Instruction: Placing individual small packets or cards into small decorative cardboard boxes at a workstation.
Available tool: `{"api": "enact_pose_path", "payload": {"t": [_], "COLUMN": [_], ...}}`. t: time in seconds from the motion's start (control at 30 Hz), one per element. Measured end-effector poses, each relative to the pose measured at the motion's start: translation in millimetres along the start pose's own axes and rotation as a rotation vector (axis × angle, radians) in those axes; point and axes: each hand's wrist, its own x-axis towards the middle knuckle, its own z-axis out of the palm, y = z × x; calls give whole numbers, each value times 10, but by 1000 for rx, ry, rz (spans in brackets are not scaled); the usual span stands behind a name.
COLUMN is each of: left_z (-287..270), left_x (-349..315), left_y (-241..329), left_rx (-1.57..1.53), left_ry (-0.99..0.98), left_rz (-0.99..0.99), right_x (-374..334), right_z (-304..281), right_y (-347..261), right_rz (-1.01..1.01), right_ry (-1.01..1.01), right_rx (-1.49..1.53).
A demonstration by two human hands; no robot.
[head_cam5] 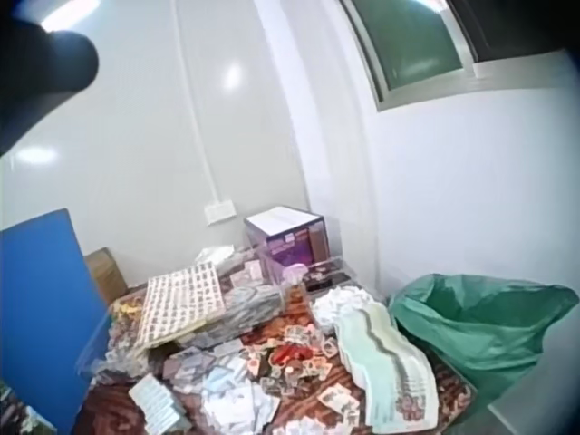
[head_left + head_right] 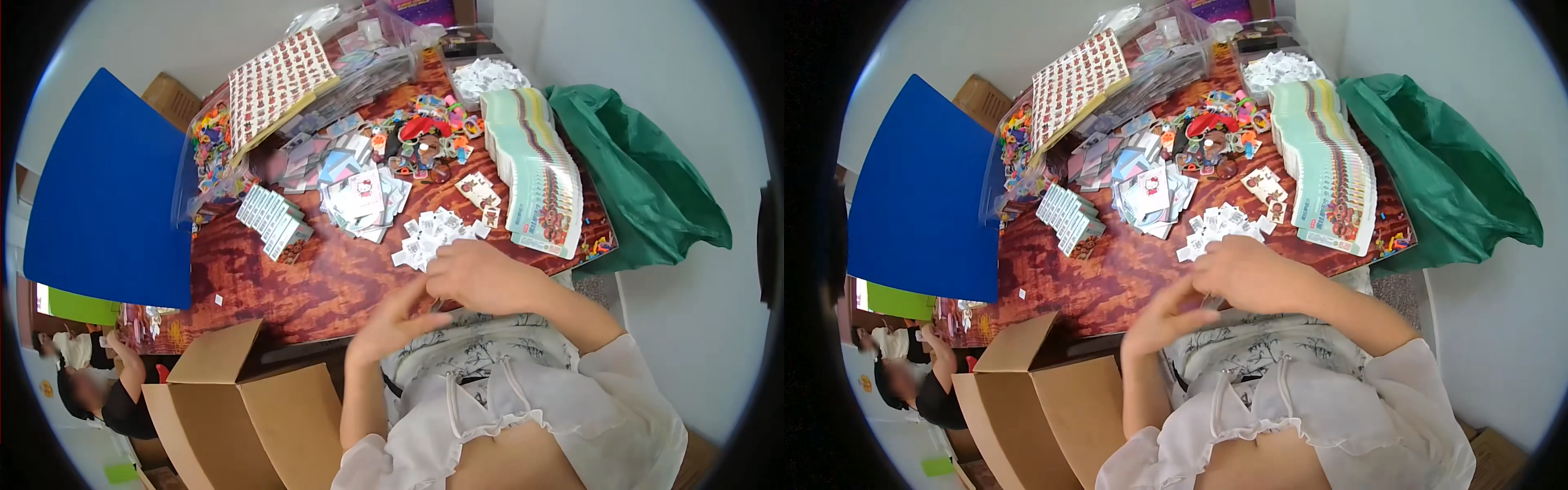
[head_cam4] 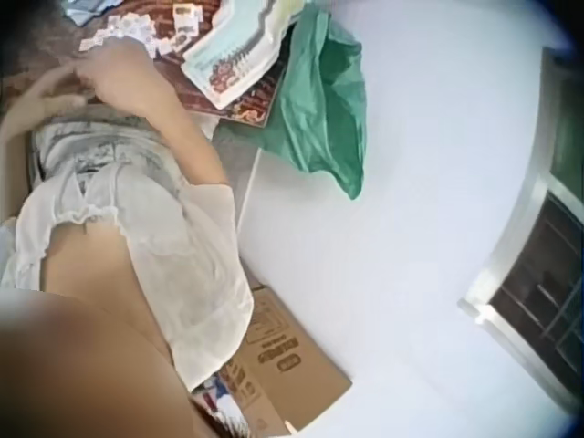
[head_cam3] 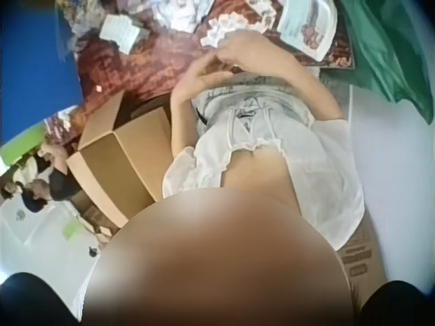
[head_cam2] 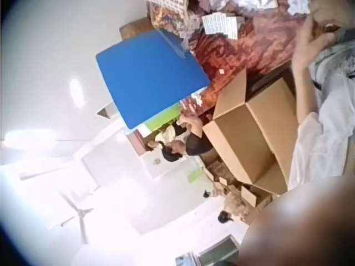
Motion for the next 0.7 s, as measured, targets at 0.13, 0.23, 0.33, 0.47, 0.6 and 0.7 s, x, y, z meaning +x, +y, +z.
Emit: {"api": "enact_pose_path", "payload": {"t": [0.13, 0.23, 0.33, 0.47, 0.6, 0.7], "left_z": [143, 104, 82, 44, 25, 66], "left_x": [-163, -210, -244, -185, -88, -48], "left_y": [-318, -497, -533, -534, -543, -573], "left_rx": [-464, -600, -886, -759, -713, -601], "left_ry": [-205, -188, 85, 116, 205, 215], "left_rz": [-245, -334, -208, -186, -162, -78], "right_x": [164, 321, 336, 312, 353, 323], "right_z": [45, 102, 76, 231, 286, 219], "right_y": [-218, -223, -124, -6, 56, 108], "right_rz": [-95, -67, 119, 196, 195, 242], "right_ry": [3, 36, 333, 267, 273, 113], "right_rx": [78, 113, 293, 437, 515, 575]}}
